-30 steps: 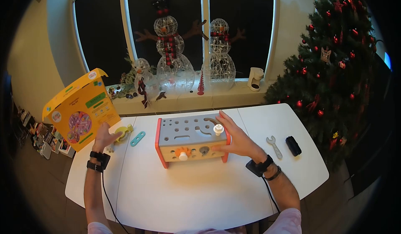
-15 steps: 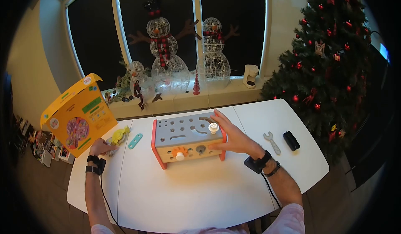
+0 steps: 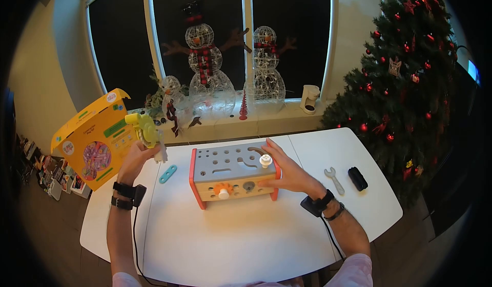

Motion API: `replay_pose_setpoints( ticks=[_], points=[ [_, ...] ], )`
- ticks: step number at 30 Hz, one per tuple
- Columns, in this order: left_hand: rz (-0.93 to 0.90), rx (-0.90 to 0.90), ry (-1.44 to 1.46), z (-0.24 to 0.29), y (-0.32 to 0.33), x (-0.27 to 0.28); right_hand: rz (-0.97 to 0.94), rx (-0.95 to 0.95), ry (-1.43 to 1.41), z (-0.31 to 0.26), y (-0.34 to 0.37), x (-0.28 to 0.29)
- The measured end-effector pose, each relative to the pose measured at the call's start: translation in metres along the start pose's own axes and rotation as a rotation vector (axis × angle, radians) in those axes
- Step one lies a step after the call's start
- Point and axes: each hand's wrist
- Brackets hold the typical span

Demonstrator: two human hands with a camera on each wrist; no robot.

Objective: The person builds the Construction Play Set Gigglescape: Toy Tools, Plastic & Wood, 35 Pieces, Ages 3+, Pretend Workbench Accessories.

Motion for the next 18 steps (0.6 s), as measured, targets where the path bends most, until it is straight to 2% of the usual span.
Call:
replay_pose_setpoints(
  ticks=[2,7,13,18],
  points=[
    [-0.037,-0.107,0.054,0.022,-0.004,-0.041,-0.007,-0.001,0.011,0.001,0.000,0.000],
    [-0.159,-0.164,0.038,0.014,-0.030,-0.097,0.019,0.019,-0.014,0.009,0.001,-0.003],
    [-0.220,-0.207,0.034,-0.016,-0.047,-0.110,0.017,0.036,-0.004,0.008,0.001,-0.003],
    [-0.152,-0.229,-0.001,-0.022,-0.047,-0.111,0.012,0.018,-0.007,0.005,0.001,-0.002]
  ],
)
Point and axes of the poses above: each hand's wrist, its own y-axis away from the middle knuckle, its own x-axis out of the back of the hand, z = x × y, and after that the axes turned 9 degrees about y, right-handed
